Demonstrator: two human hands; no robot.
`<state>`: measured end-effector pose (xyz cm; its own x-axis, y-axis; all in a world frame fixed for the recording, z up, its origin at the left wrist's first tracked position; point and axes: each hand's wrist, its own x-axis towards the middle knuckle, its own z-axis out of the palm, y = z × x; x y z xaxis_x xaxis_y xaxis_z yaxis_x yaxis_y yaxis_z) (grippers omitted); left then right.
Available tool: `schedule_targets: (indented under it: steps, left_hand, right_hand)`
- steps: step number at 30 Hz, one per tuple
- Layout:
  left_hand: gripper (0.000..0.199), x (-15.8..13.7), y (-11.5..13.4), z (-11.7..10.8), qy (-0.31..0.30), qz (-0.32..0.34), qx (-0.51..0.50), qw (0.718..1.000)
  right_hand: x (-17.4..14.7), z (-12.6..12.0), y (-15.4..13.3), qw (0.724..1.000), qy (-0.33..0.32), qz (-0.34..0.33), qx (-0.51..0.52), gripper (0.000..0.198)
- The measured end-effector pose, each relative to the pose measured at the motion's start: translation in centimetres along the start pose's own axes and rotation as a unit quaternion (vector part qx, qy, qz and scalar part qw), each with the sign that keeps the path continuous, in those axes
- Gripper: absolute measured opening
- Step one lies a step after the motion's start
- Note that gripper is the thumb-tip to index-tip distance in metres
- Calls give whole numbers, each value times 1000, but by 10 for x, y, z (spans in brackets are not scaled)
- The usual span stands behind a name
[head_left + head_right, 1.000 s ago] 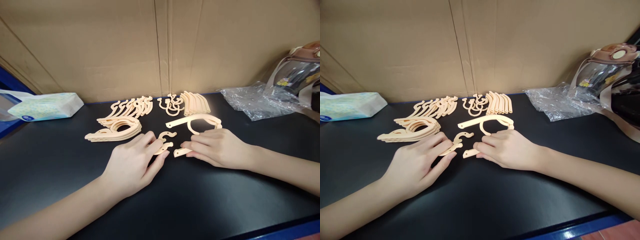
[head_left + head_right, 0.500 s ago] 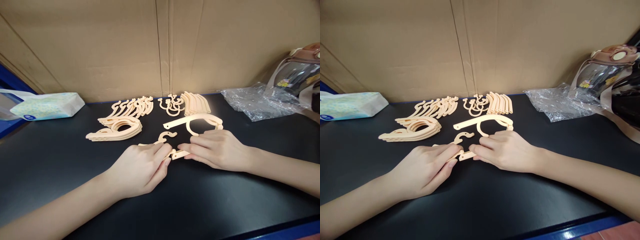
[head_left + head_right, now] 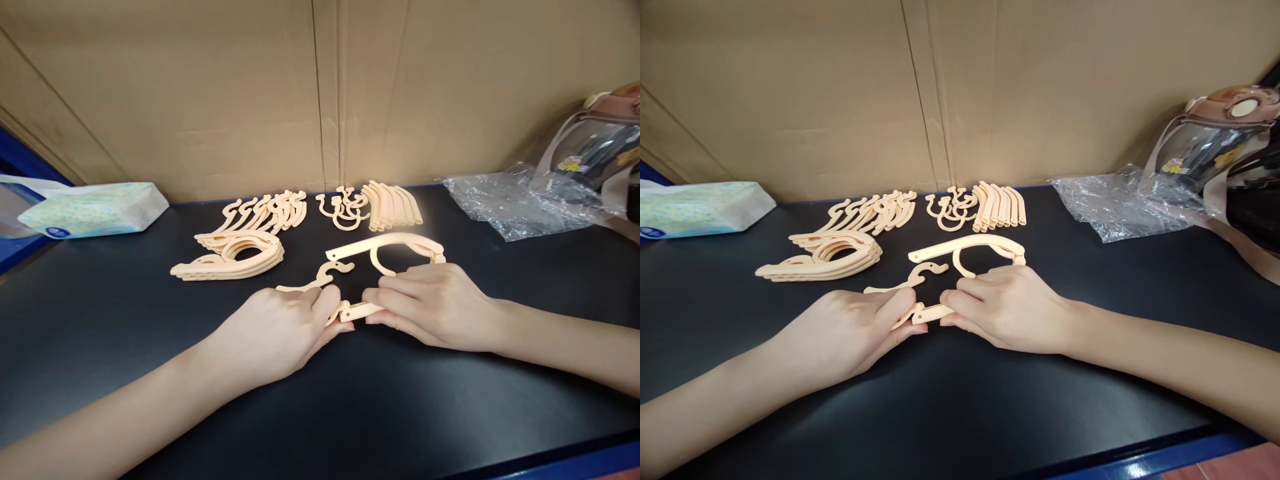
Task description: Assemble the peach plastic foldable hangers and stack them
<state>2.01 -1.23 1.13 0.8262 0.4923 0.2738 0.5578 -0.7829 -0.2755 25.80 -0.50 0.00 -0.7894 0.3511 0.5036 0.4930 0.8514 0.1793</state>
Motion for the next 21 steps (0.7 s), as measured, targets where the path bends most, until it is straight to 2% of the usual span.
schedule_targets:
  steps: [9,21]
  left_hand:
    - [43,-2,0,2,-5,14,14,1000]
    - [38,0,0,-3,4,54,108,993]
  right_hand:
    - [-1,1,-1,1000,-3,7,4,36]
    - [-1,-1,-5,999,-21,19,28,35]
